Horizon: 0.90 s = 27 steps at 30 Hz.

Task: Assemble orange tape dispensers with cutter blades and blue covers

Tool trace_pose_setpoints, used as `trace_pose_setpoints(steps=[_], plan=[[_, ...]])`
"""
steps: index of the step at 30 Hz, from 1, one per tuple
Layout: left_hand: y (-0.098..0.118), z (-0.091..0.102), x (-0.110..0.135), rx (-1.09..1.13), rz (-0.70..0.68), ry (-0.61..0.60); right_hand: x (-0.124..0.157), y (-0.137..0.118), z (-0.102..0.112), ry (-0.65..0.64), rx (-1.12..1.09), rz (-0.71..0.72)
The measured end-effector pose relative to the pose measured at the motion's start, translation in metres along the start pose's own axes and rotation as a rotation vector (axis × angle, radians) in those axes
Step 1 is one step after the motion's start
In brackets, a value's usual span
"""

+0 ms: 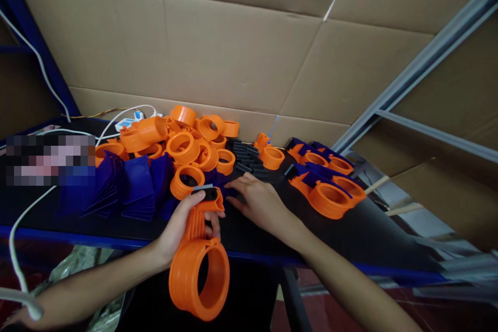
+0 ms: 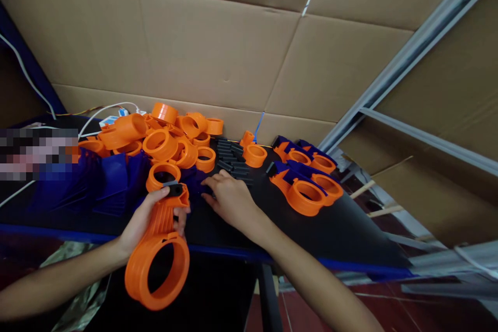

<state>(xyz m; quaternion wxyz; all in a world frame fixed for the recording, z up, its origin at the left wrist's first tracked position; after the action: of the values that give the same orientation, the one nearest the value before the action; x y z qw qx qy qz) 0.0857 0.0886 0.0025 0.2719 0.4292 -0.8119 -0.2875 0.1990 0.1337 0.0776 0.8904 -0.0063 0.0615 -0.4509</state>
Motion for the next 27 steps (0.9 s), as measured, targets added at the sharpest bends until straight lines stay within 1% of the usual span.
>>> trace_pose_setpoints(steps=[5,10,13,15,17,19,21,24,27], plan=[[0.004,-0.002,0.001,0.002,-0.026,0.038,0.0,0.003,-0.001,0.077,-0.045,-0.061],[0.006,-0.002,0.0,-0.025,-0.054,0.044,0.003,0.012,0.009,0.252,-0.16,-0.066],[0.006,-0.003,0.0,-0.035,-0.063,0.004,0.011,0.021,0.024,0.382,-0.298,-0.088],[0.006,-0.006,0.0,-0.047,-0.061,-0.052,0.018,0.027,0.032,0.443,-0.46,-0.126],[0.007,-0.009,0.0,-0.047,-0.052,-0.097,0.025,0.03,0.033,0.444,-0.677,-0.155],[0.006,-0.009,0.001,-0.027,-0.033,-0.099,0.029,0.025,0.029,0.403,-0.874,-0.155],[0.004,-0.006,0.001,0.002,-0.012,-0.08,0.032,0.016,0.023,0.367,-0.967,-0.15],[0.003,-0.004,0.001,0.021,-0.008,-0.064,0.036,0.003,0.018,0.345,-0.912,-0.125],[0.004,-0.003,0.002,0.003,-0.033,-0.051,0.036,-0.011,0.021,0.318,-0.771,-0.018]])
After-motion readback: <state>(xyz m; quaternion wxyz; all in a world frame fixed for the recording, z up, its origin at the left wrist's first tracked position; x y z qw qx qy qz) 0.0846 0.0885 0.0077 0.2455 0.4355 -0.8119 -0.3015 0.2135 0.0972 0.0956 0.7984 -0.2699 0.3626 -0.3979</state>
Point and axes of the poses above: each hand's wrist, its own x-axis away from the middle knuckle, its own z-axis out of the back of the hand, y = z × x, the point moved 9 cm from there along -x, towards the middle knuckle, and after that the axes turned 6 degrees about -y, right-handed, at the moved point
